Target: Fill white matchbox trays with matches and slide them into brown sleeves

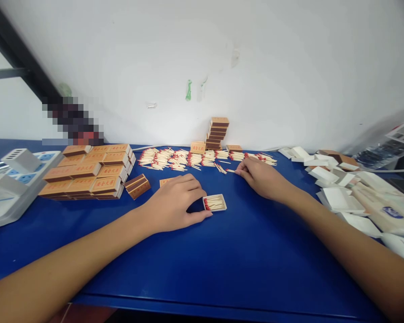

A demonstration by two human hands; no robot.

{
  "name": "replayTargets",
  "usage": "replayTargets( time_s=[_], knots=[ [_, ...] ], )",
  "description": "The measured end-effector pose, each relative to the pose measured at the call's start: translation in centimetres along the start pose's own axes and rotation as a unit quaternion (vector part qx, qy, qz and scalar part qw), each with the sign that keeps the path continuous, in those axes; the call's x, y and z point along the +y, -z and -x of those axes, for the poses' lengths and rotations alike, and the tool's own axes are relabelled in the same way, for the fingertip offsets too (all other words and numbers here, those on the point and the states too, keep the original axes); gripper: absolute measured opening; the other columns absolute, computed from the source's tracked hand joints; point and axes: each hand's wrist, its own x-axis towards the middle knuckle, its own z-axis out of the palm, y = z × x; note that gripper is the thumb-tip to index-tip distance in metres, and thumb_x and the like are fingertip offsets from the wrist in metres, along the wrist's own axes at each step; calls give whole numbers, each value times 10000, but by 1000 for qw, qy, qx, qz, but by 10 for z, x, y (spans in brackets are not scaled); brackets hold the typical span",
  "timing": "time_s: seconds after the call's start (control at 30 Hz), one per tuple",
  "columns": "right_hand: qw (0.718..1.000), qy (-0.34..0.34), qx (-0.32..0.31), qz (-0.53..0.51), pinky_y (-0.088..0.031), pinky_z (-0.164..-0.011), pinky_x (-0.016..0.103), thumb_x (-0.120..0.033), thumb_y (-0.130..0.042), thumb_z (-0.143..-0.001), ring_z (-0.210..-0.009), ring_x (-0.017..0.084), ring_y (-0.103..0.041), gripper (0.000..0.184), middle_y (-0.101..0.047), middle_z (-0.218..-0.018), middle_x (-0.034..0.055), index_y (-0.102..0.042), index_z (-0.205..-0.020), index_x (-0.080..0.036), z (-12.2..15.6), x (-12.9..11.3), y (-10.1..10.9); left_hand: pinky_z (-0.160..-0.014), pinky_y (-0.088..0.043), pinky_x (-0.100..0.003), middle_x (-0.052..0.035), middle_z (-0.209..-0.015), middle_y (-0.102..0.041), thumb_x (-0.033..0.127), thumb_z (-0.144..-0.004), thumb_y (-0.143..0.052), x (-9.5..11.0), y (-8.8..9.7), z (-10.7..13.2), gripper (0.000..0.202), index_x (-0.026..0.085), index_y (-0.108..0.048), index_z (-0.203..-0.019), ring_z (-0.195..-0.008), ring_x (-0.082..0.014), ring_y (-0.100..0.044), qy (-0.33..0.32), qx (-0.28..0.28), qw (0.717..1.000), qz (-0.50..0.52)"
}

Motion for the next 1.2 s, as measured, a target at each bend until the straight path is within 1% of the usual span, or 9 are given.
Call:
replayTargets(
  time_s=[0.1, 0.2, 0.33, 0.43, 0.67, 0.77, 1.0, 1.07, 1.2],
  knots=[
    [1000, 9, 6, -20, -478, -804, 405, -310, -479, -1027, -897, 277, -646, 189, -711, -977, 126, -574, -884, -232, 4, -4, 6, -879, -559, -390, -61, -1012, -751, 443, -1011, -734, 0, 0, 0, 284, 171, -770, -1085, -1002, -244, -681, 2, -3, 1000, 1],
    [998, 36, 0, -58, -486, -784, 392, -354, -464, -1055, -880, 265, -640, 213, -707, -991, 113, -589, -931, -234, 15, -19, 14, -886, -560, -392, -64, -1017, -752, 445, -1008, -737, 0, 0, 1, 285, 171, -770, -1080, -1004, -245, -680, 8, -1, 1000, -1],
    [988, 102, -64, -92, -492, -759, 359, -360, -450, -1094, -870, 235, -640, 230, -693, -1010, 85, -612, -978, -245, 37, -50, 22, -881, -559, -392, -57, -1013, -750, 442, -1003, -743, -1, -1, 1, 277, 178, -774, -1083, -1006, -245, -674, 22, -3, 1000, 1],
    [984, 122, -100, -87, -495, -752, 349, -331, -449, -1107, -859, 217, -652, 207, -688, -1027, 73, -595, -991, -243, 48, -69, 22, -889, -560, -394, -55, -1014, -749, 440, -1000, -747, -1, -1, 0, 277, 179, -773, -1089, -1002, -243, -672, 23, -6, 1000, 1],
    [981, 152, -107, -61, -519, -753, 364, -246, -480, -1093, -872, 220, -674, 161, -689, -1076, 84, -613, -1006, -223, 51, -78, 13, -845, -556, -379, -65, -1004, -748, 448, -1002, -742, 1, -1, -1, 282, 171, -758, -1052, -1005, -251, -680, 21, -2, 1000, -10],
    [981, 157, -96, -69, -523, -767, 359, -239, -500, -1091, -867, 207, -668, 159, -685, -1068, 77, -636, -1012, -219, 51, -79, 11, -860, -556, -385, -65, -1005, -746, 434, -1000, -747, 1, -1, -1, 276, 164, -754, -1056, -1002, -251, -679, 11, 4, 1000, -7],
    [984, 140, -52, -95, -466, -696, 307, -226, -572, -1053, -798, 169, -619, 105, -674, -988, 33, -674, -1034, -238, 49, -79, 8, -846, -553, -373, -65, -1003, -748, 437, -1019, -720, 2, 1, -1, 267, 172, -744, -1042, -996, -250, -683, -2, 11, 1000, -9],
    [989, 112, -18, -92, -450, -680, 312, -245, -589, -1037, -748, 168, -592, 103, -662, -917, 21, -683, -996, -239, 44, -73, 4, -861, -559, -378, -64, -1010, -750, 437, -1017, -724, 1, 0, -1, 268, 172, -748, -1049, -1006, -250, -683, 0, 13, 1000, -7],
    [994, 6, 90, -67, -437, -675, 336, -329, -654, -982, -711, 189, -577, 130, -658, -820, 25, -685, -909, -226, 24, -57, -7, -886, -567, -395, -70, -1010, -751, 446, -1011, -730, 0, -1, -1, 296, 163, -758, -1096, -1012, -256, -684, 5, 7, 1000, -7]
  ],
)
